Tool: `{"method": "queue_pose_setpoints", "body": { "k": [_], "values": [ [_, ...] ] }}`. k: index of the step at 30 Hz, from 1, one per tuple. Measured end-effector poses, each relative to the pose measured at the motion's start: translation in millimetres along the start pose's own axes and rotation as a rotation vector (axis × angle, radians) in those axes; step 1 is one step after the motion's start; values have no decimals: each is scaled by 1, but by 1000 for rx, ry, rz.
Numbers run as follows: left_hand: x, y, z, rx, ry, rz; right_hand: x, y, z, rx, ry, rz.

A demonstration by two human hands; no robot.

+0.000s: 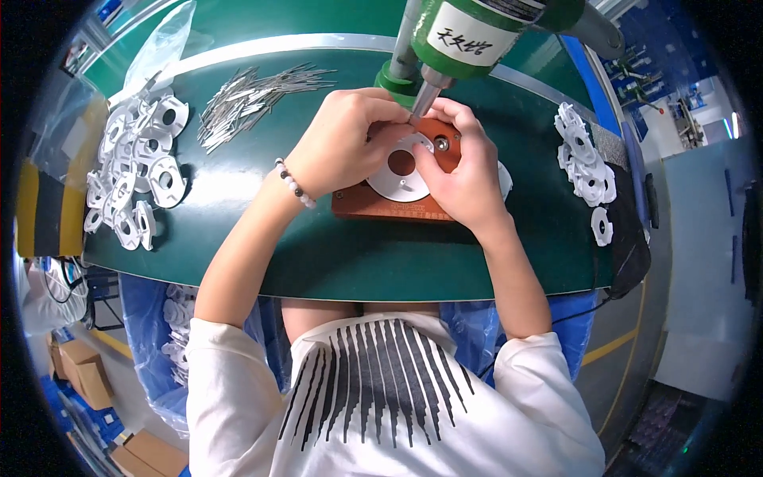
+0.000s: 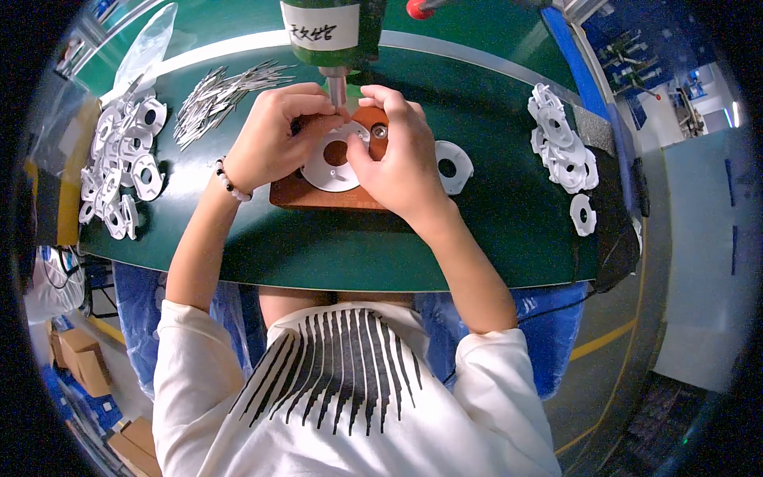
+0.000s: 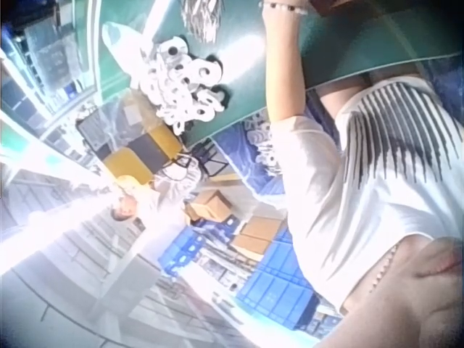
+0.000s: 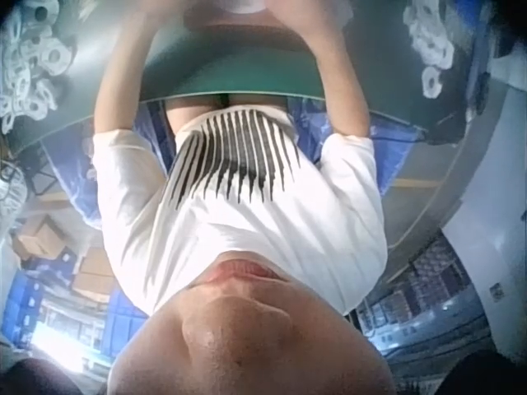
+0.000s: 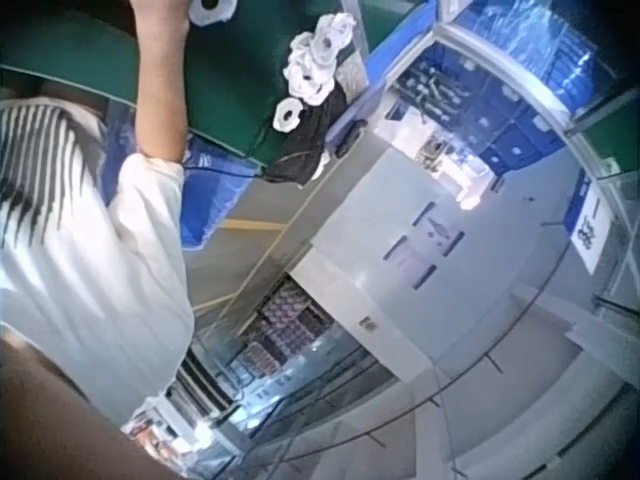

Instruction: The person assembles white plastic components with metal pins using a manual press machine, creating finished parts.

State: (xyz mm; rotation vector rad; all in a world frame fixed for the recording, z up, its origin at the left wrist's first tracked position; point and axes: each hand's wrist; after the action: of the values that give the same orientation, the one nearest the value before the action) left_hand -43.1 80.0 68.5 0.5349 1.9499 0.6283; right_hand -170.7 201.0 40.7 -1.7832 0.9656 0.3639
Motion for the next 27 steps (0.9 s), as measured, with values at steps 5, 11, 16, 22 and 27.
{"method": "queue_pose_setpoints", "body": {
  "k": [5, 11, 16, 22, 27],
  "values": [
    [0, -3, 1, 11, -9, 13, 0, -2, 0, 17, -8, -7],
    [1, -2, 1, 20, -12, -22, 1, -2, 0, 78, -20, -97],
    [2, -1, 1, 27, -7, -36, 1, -2, 1, 102, -17, -134],
    [0, -11, 3, 60, -31, -59, -1, 1, 0, 110, -36, -75],
    [-13, -17, 6, 167, -43, 121, -66, 27, -36, 419, 16, -742]
  ]
}}
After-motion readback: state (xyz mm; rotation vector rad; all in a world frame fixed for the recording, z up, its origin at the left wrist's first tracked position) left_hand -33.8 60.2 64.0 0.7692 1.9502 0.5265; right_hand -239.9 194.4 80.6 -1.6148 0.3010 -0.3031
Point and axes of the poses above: each hand's wrist, its own z-axis away from the middle knuckle, its own x-axis out of the palm, y = z × x, and after that the axes turned 12 degrees about -y, right-handed
